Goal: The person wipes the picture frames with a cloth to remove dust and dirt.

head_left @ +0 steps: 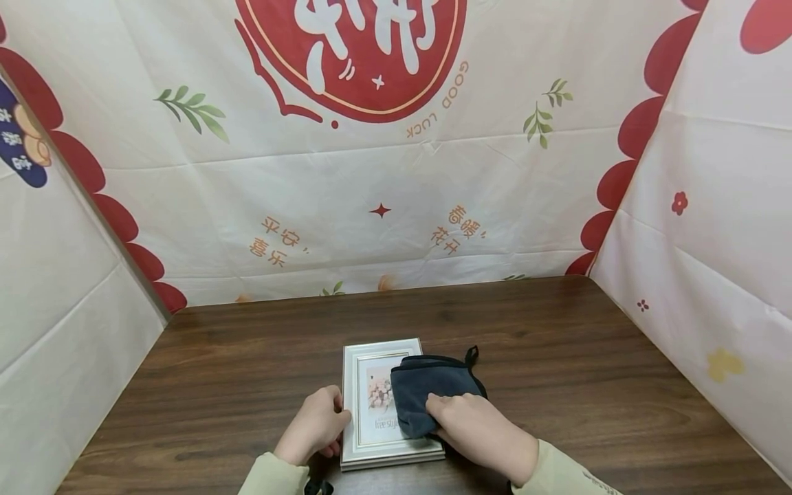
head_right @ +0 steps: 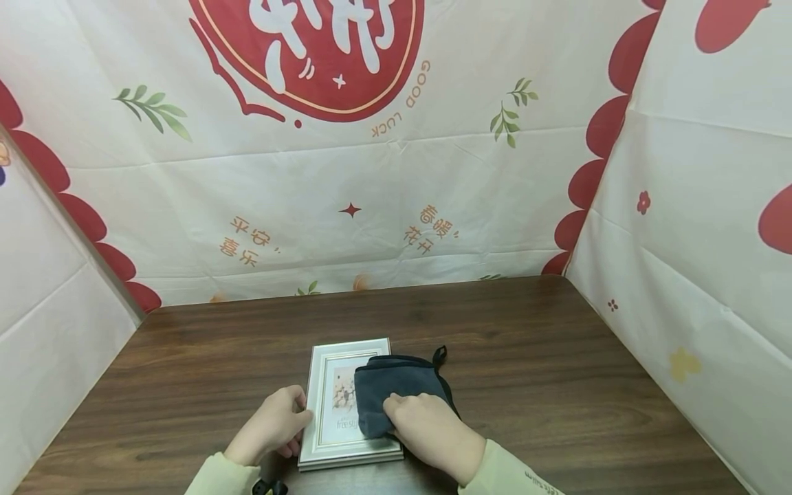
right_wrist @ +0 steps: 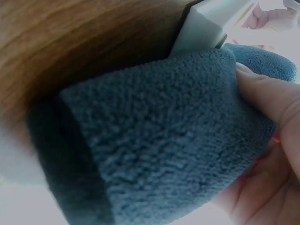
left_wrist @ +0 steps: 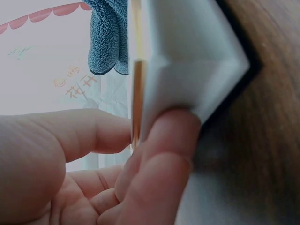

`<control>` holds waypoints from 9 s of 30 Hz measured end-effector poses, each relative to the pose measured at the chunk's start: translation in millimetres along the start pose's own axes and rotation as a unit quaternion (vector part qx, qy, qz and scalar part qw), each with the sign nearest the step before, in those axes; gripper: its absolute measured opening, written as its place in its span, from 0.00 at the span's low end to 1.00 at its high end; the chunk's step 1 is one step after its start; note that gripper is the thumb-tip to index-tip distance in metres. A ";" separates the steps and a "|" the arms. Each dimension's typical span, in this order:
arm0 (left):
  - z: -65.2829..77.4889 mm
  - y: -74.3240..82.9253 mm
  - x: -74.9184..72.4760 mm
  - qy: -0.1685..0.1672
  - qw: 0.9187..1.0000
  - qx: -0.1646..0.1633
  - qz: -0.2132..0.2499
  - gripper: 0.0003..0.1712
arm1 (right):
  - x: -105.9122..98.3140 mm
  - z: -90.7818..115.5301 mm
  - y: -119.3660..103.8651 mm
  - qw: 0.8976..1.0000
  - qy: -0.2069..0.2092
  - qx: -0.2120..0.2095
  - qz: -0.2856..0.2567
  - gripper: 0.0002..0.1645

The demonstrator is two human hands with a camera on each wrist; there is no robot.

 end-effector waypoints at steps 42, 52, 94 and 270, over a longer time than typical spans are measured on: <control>0.6 1.5 -1.1 0.000 1.000 -0.004 -0.003 0.05 | 1.2 -9.9 18.1 0.999 -0.023 0.026 -0.017 0.09; 0.4 1.3 -1.1 0.000 1.000 -0.001 -0.002 0.05 | 0.6 -11.7 19.5 1.000 -0.016 0.021 -0.011 0.10; -0.5 -0.5 -0.8 -0.002 1.000 0.005 0.002 0.05 | 2.1 -27.8 30.7 0.996 -0.051 0.067 -0.003 0.18; -0.2 -3.6 -2.0 -0.002 1.000 0.006 0.020 0.06 | 19.2 -86.6 79.7 0.993 -0.021 0.108 0.032 0.16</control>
Point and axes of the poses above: each hand's wrist, its own z-axis away from the middle knuckle, its own x-axis out of the palm, y = z × x, the point moved 6 cm from there along -z, towards the middle knuckle, and after that the axes turned 4 degrees about -z, right-handed, at the moved point
